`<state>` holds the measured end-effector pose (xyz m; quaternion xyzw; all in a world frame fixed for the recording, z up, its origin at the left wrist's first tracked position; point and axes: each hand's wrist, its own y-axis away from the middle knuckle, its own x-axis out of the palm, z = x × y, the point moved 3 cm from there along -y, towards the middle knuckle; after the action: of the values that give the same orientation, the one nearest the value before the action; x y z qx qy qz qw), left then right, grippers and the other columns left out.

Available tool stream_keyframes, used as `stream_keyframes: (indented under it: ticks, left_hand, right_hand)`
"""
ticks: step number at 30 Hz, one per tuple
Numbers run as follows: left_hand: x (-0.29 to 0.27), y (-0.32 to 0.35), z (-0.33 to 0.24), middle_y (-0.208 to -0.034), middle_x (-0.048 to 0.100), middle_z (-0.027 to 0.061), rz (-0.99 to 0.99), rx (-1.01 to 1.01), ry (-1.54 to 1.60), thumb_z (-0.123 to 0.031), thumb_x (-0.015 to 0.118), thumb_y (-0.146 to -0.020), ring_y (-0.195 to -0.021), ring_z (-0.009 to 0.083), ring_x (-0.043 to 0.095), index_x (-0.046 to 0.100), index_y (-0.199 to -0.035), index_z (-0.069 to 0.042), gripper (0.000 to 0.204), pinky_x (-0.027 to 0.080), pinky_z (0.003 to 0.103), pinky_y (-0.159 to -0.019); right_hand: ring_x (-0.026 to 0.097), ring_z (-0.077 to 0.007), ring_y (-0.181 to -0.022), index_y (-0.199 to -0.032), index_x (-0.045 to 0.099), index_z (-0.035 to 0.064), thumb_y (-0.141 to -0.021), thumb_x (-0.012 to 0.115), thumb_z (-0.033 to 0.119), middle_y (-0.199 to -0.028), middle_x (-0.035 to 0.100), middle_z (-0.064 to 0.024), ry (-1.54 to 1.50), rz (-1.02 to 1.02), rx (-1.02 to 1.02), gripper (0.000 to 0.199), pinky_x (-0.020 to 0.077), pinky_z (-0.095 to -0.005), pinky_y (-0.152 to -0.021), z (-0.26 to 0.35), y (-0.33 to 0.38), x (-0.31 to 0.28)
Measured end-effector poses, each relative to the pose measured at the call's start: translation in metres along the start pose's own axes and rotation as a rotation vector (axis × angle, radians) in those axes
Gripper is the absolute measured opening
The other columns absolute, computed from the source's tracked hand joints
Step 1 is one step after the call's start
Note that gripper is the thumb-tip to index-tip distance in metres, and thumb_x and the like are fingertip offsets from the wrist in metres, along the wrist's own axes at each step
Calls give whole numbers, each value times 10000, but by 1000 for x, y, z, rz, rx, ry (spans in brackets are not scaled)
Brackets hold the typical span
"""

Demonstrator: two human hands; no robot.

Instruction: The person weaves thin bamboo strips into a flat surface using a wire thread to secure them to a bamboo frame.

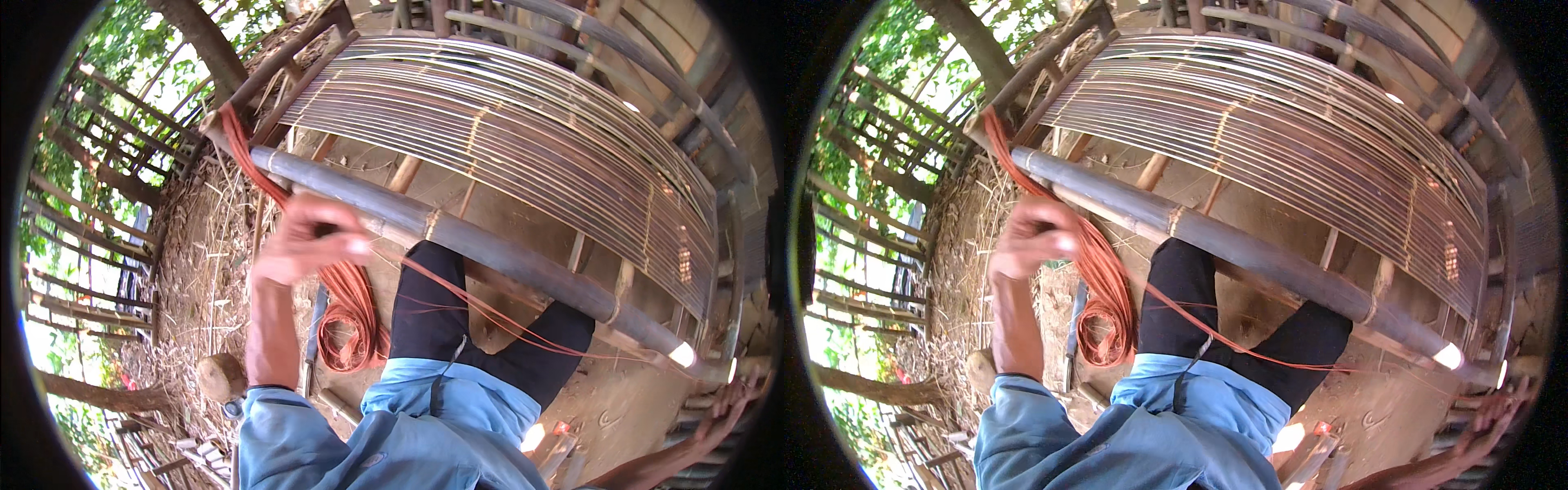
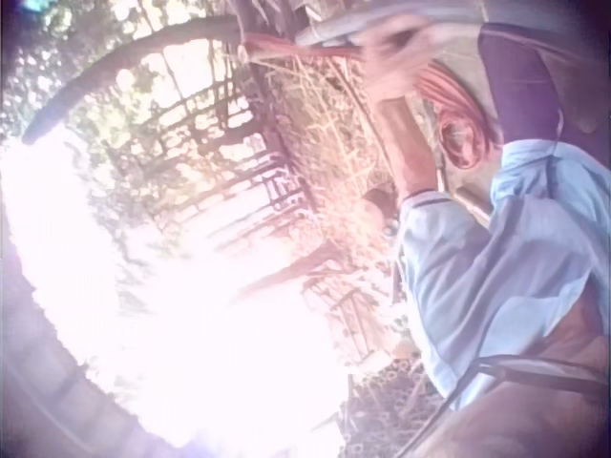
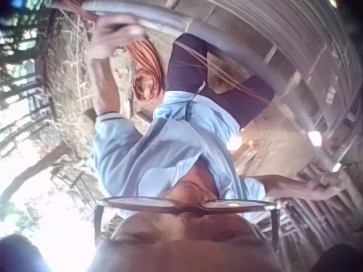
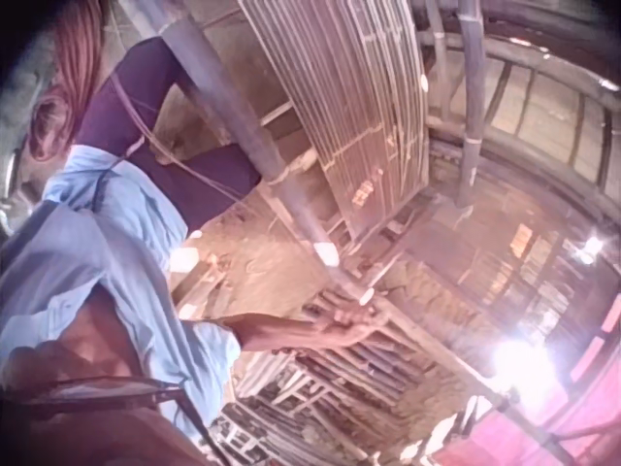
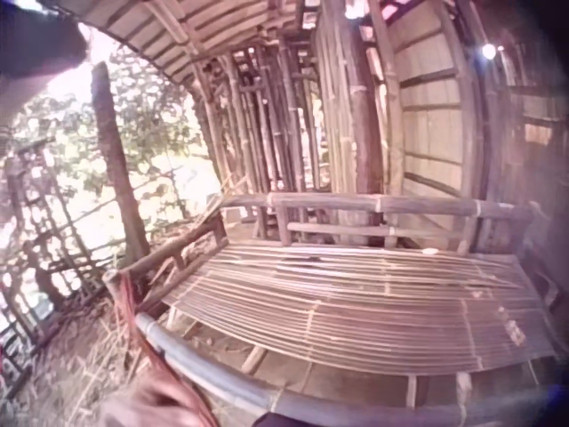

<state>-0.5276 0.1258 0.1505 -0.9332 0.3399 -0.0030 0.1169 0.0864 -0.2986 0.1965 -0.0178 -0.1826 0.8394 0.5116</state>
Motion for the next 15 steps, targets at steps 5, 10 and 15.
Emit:
stream_keyframes:
  ticks: [5, 10, 15]
  left_hand:
    - [163, -45, -6, -669, 662, 123, 356, 101, -172, -268, 724, -896, -592, 267, 624, 734, -821, -68, 213, 480, 396, -581]
    - [216, -35, 13, -734, 685, 123, 266, 334, -263, -331, 730, -855, -700, 318, 666, 704, -820, -68, 267, 512, 453, -657]
    - [141, -24, 49, -746, 697, 104, 558, 6, -116, -260, 739, -867, -684, 212, 671, 704, -821, -31, 236, 509, 366, -606]
  right_hand:
    - [493, -68, -688, -1490, 367, -58, -814, 773, 453, -1174, 598, -122, 346, 751, -47, 940, 367, -172, -576, -41, 106, 215]
    - [590, -113, -700, -1248, 611, -69, -776, 823, 252, -1115, 664, -176, 363, 1366, 307, 608, 442, -263, -589, -63, 161, 272]
    - [582, -163, -717, -1039, 686, -37, -916, 679, 153, -841, 636, -69, 163, 501, 73, 227, 457, -287, -612, -88, 73, 77]
